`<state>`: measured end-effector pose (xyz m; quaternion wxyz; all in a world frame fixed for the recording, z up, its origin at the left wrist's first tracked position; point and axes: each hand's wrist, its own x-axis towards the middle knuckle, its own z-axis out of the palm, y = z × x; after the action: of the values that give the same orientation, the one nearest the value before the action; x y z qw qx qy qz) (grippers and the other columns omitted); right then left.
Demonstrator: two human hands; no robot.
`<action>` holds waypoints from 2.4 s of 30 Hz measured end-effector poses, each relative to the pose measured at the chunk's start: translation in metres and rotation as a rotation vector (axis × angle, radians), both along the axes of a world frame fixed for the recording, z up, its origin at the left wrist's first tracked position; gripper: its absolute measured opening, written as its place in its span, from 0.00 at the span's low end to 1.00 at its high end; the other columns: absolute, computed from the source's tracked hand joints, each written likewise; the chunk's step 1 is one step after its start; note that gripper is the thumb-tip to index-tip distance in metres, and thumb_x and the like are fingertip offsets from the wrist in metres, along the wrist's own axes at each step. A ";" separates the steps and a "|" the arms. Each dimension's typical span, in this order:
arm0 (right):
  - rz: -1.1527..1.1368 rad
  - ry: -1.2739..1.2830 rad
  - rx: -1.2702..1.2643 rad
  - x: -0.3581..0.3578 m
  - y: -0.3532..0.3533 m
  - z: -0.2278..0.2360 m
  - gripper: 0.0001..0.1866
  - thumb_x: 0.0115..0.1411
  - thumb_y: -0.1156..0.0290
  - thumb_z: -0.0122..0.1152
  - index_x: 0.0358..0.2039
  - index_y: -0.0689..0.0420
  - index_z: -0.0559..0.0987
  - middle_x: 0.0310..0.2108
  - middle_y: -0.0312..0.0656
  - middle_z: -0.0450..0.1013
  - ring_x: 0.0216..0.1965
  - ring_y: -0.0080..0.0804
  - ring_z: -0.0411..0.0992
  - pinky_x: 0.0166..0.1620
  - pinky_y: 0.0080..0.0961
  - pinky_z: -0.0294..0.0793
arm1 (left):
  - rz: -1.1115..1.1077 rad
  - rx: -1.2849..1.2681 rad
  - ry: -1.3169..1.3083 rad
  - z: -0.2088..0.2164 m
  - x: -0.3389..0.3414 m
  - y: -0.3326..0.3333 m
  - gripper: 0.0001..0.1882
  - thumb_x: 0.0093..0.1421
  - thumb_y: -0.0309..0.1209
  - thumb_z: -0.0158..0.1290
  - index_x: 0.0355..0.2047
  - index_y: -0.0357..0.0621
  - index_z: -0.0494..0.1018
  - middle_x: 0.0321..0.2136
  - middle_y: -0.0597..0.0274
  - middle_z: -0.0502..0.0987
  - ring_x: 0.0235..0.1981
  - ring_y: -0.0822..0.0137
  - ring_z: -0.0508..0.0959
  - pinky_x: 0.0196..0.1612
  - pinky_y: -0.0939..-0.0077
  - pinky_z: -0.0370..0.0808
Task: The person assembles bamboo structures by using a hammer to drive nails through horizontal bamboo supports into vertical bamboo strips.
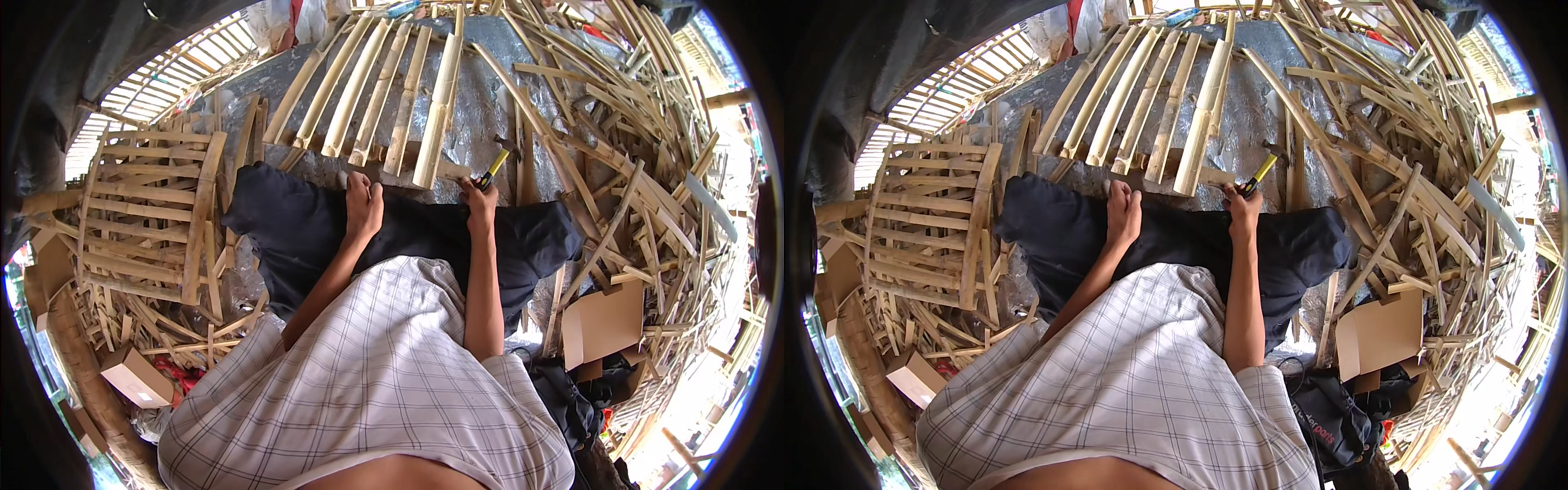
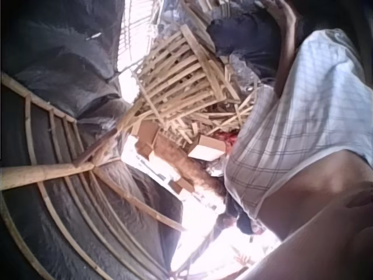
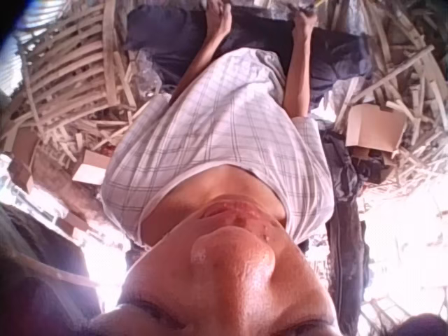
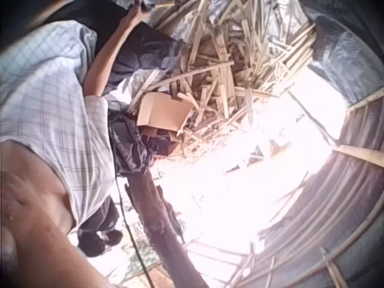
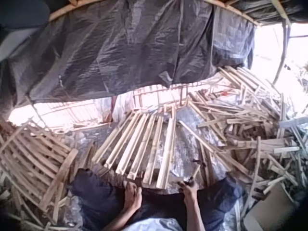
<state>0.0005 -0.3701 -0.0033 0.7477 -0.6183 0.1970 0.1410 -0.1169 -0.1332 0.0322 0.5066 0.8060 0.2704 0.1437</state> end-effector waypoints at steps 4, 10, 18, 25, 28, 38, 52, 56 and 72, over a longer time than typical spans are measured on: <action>0.023 0.011 -0.011 -0.001 0.005 0.006 0.15 0.60 0.75 0.71 0.33 0.52 0.70 0.29 0.33 0.73 0.32 0.23 0.75 0.32 0.24 0.72 | -0.046 -0.611 -0.090 0.002 -0.003 0.018 0.07 0.74 0.31 0.45 0.38 0.43 0.67 0.25 0.69 0.63 0.24 0.78 0.63 0.25 0.77 0.65; 0.057 -0.001 0.011 -0.001 -0.005 0.001 0.15 0.59 0.74 0.73 0.33 0.52 0.70 0.31 0.33 0.74 0.33 0.24 0.76 0.33 0.24 0.72 | -0.374 -0.316 -0.195 0.046 0.044 0.022 0.08 0.72 0.27 0.53 0.37 0.39 0.81 0.24 0.70 0.67 0.26 0.79 0.69 0.31 0.82 0.69; 0.024 -0.006 0.008 -0.004 0.004 0.014 0.16 0.59 0.74 0.73 0.34 0.52 0.70 0.31 0.32 0.73 0.32 0.22 0.75 0.32 0.22 0.72 | -0.556 -0.281 -0.201 0.030 0.100 0.000 0.05 0.59 0.24 0.67 0.34 0.38 0.82 0.30 0.65 0.84 0.30 0.76 0.79 0.36 0.77 0.75; -0.002 0.019 -0.045 -0.005 0.007 0.022 0.13 0.61 0.75 0.71 0.34 0.54 0.72 0.32 0.35 0.76 0.34 0.23 0.78 0.32 0.19 0.73 | -0.519 -0.169 -0.152 0.011 0.105 -0.006 0.07 0.56 0.22 0.67 0.32 0.39 0.80 0.28 0.61 0.82 0.31 0.72 0.82 0.37 0.75 0.78; -0.004 0.015 0.001 -0.005 0.005 0.023 0.13 0.61 0.77 0.70 0.33 0.54 0.71 0.32 0.35 0.76 0.33 0.23 0.77 0.31 0.20 0.72 | -0.515 -0.087 -0.151 0.012 0.103 -0.009 0.07 0.55 0.22 0.68 0.32 0.39 0.80 0.27 0.61 0.82 0.30 0.70 0.81 0.36 0.73 0.77; -0.007 0.040 0.025 -0.004 0.005 0.018 0.16 0.59 0.77 0.72 0.33 0.51 0.69 0.31 0.31 0.72 0.33 0.24 0.76 0.35 0.25 0.75 | -0.503 0.117 -0.201 0.020 0.097 -0.010 0.07 0.55 0.23 0.67 0.32 0.41 0.80 0.27 0.59 0.79 0.30 0.62 0.79 0.36 0.67 0.74; 0.049 0.028 -0.020 -0.001 0.004 0.026 0.15 0.59 0.73 0.73 0.34 0.54 0.71 0.32 0.34 0.75 0.36 0.26 0.78 0.34 0.24 0.73 | -0.482 -0.003 -0.186 0.014 0.098 -0.010 0.12 0.56 0.22 0.68 0.34 0.37 0.73 0.27 0.58 0.79 0.31 0.65 0.82 0.35 0.70 0.77; 0.127 0.004 -0.051 0.000 -0.003 0.032 0.15 0.59 0.68 0.74 0.34 0.54 0.72 0.32 0.33 0.76 0.35 0.24 0.79 0.34 0.23 0.71 | -0.525 -0.127 -0.208 0.013 0.095 -0.008 0.18 0.58 0.22 0.67 0.37 0.39 0.65 0.27 0.58 0.80 0.30 0.65 0.84 0.35 0.71 0.78; 0.134 -0.017 -0.271 -0.006 -0.005 0.059 0.23 0.60 0.63 0.78 0.29 0.53 0.67 0.22 0.29 0.65 0.22 0.17 0.65 0.24 0.20 0.69 | -0.417 -0.098 -0.244 0.004 0.092 -0.009 0.19 0.59 0.22 0.67 0.38 0.41 0.63 0.26 0.60 0.80 0.32 0.74 0.83 0.37 0.75 0.78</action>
<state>-0.0052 -0.3747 0.0556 0.6479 -0.7266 0.1662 0.1573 -0.0251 -0.1418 0.0361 0.5926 0.7956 0.0415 0.1189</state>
